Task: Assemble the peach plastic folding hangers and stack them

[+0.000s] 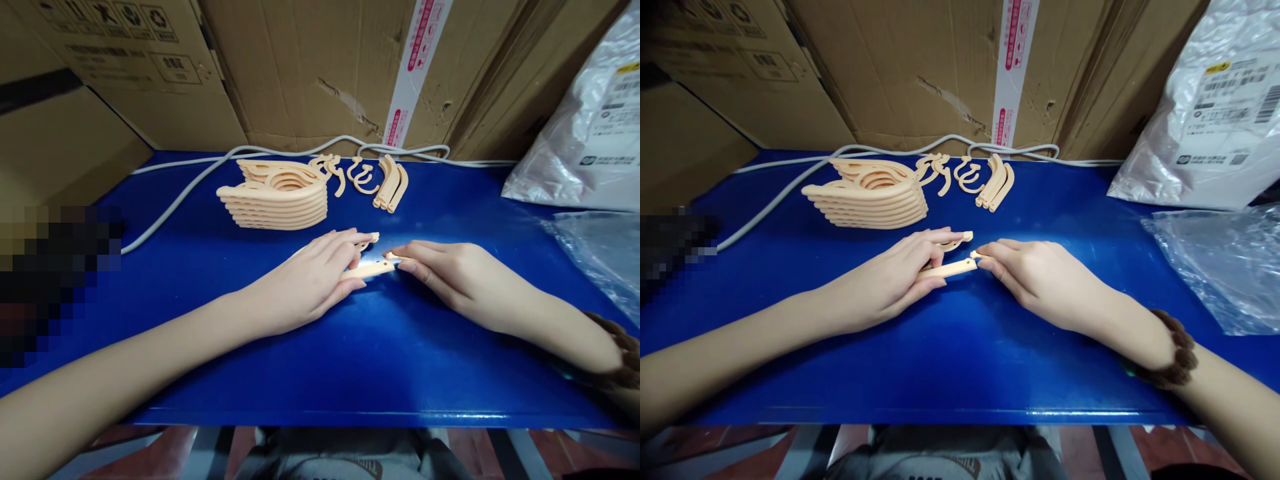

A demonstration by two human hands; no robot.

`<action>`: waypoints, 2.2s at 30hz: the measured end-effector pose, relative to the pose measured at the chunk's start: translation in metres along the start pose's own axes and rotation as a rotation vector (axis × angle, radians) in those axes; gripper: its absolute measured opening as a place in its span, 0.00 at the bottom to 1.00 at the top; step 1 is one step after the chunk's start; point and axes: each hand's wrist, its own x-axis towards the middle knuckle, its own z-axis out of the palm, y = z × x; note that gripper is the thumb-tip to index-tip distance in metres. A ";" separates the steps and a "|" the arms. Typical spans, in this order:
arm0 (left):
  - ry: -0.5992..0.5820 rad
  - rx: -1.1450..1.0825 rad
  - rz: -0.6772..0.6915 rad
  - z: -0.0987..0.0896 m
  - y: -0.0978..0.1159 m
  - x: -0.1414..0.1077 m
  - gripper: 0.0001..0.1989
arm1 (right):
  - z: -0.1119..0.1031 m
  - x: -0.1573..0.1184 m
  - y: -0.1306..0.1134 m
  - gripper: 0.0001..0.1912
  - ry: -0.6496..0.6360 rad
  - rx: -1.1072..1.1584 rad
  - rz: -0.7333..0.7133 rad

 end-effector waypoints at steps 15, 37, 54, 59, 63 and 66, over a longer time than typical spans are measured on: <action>0.050 0.009 0.029 0.009 0.001 0.000 0.10 | 0.001 0.001 -0.009 0.16 -0.009 0.187 -0.005; 0.042 0.035 0.053 0.006 0.000 0.000 0.09 | 0.002 0.001 -0.010 0.15 0.011 0.353 0.068; 0.064 0.021 0.061 0.007 0.000 0.000 0.07 | 0.002 0.002 -0.012 0.17 0.000 0.323 0.076; 0.030 0.063 0.067 0.006 0.000 -0.001 0.10 | 0.006 0.000 -0.010 0.20 0.008 0.139 0.055; 0.033 0.078 0.081 0.006 -0.001 -0.002 0.13 | 0.009 -0.002 -0.009 0.22 0.044 -0.027 0.014; 0.023 0.076 0.093 0.004 -0.002 -0.003 0.13 | 0.011 -0.003 -0.008 0.24 0.072 -0.209 -0.019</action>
